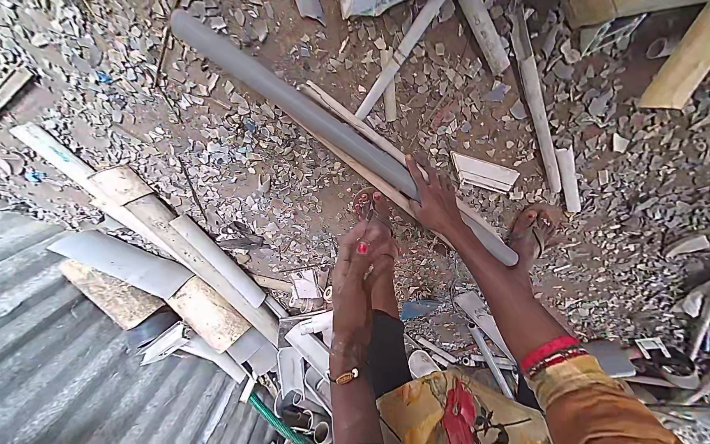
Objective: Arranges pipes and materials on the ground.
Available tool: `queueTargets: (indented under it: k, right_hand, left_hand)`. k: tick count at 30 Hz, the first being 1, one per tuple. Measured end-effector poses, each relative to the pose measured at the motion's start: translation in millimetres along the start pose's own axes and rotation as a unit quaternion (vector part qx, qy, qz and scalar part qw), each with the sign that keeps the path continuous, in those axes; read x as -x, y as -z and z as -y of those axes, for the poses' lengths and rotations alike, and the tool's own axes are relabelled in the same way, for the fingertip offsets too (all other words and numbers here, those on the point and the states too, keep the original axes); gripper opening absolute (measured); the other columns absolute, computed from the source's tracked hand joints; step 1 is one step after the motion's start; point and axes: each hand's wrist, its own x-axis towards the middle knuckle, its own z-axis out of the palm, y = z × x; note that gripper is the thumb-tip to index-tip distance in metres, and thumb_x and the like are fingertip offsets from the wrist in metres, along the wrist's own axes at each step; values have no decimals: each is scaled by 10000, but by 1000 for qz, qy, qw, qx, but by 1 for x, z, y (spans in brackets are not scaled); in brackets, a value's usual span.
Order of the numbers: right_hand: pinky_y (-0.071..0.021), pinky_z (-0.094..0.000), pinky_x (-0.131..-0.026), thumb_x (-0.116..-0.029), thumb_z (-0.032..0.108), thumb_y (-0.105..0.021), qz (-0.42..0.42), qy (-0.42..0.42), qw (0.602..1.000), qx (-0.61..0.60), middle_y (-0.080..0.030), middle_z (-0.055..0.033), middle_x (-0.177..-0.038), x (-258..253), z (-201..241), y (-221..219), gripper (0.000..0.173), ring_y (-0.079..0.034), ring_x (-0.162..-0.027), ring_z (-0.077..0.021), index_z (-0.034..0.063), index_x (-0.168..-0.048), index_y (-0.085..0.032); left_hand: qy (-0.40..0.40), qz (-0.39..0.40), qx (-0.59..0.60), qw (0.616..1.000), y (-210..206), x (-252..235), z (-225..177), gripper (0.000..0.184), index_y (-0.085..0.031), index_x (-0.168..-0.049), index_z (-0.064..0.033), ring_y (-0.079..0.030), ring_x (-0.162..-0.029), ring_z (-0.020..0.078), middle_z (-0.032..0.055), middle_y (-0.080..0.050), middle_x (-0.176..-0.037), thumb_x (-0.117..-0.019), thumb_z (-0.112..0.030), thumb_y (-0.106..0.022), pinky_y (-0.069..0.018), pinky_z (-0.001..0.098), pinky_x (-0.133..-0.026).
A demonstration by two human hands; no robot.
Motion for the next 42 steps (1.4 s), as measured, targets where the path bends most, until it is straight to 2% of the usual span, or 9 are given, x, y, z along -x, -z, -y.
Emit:
queueTargets:
  k: [6,8,11,15,25,31,35,38,42]
  right_hand:
    - [-388,-684,-1044,-929,456,-717,-26,-24,995,-88,-342,-213,-1614,3,3,1,809,-401,-1417,-462,275,-1619,-337]
    - [-461,-646,-998,-976,394,-661,-140,-44,980,-133,-478,-232,-1507,4,-7,26,618,-519,-1311,-447,112,-1503,-507]
    - [-434,-604,-1088,-1008,257,-572,-264,-183,942,-99,-478,-326,-1463,-9,-42,76,549,-495,-1343,-478,-69,-1441,-485]
    - [-443,-621,-1022,-956,192,-608,-281,-332,900,15,-368,-284,-1569,-40,-103,113,637,-418,-1404,-479,39,-1542,-407]
    - [-555,-611,-846,-1061,177,-525,-72,-70,993,-60,-631,-286,-1187,20,-15,68,350,-671,-1025,-456,-25,-1345,-550]
    - [-441,-509,-1098,-1008,183,-585,-26,-38,998,-35,-583,-248,-1393,4,7,50,402,-541,-1319,-406,-6,-1361,-618]
    - [-476,-527,-1074,-999,222,-618,-230,-102,963,-95,-579,-303,-1361,-22,23,147,480,-576,-1274,-422,-82,-1366,-556]
    - [-378,-671,-1101,-952,186,-649,-359,-76,924,106,-437,-342,-1500,-47,17,246,553,-423,-1404,-512,-19,-1446,-508]
    - [-26,-895,-1073,-571,223,-960,-272,35,899,341,-88,-358,-1659,-83,10,368,1347,-48,-1509,-620,228,-1664,-172]
  left_hand:
    - [5,-10,-31,999,-6,-3,-8,424,-434,-1481,-104,-678,-1141,237,97,-622,-1363,-1093,-237,-329,-599,375,-884]
    - [-10,9,-46,999,-3,-2,-10,426,-463,-1473,-120,-688,-1121,222,67,-650,-1328,-1087,-255,-343,-607,365,-865]
    - [-22,-2,-53,998,-2,-2,-12,418,-473,-1467,-124,-691,-1097,204,59,-650,-1314,-1093,-244,-332,-608,335,-831]
    - [-13,-12,-39,999,-4,-1,-10,402,-474,-1458,-113,-694,-1096,228,94,-643,-1325,-1095,-224,-343,-610,344,-831]
    - [-13,-14,-19,1000,-5,1,-15,399,-492,-1444,-99,-688,-1094,228,107,-626,-1342,-1081,-228,-384,-606,342,-834]
    - [-41,-12,-22,999,2,-1,-20,426,-485,-1446,-89,-700,-1056,227,115,-640,-1318,-1061,-240,-382,-603,343,-823]
    - [-49,-15,-4,999,12,1,-30,449,-460,-1463,-118,-695,-1074,218,94,-623,-1352,-1055,-289,-383,-602,342,-815]
    - [-63,-26,28,997,17,3,-41,427,-476,-1449,-142,-708,-1066,201,63,-661,-1312,-1071,-307,-364,-608,322,-797]
    - [-78,-42,54,995,28,7,-48,439,-477,-1460,-135,-681,-1126,227,78,-634,-1348,-1069,-296,-359,-601,355,-831]
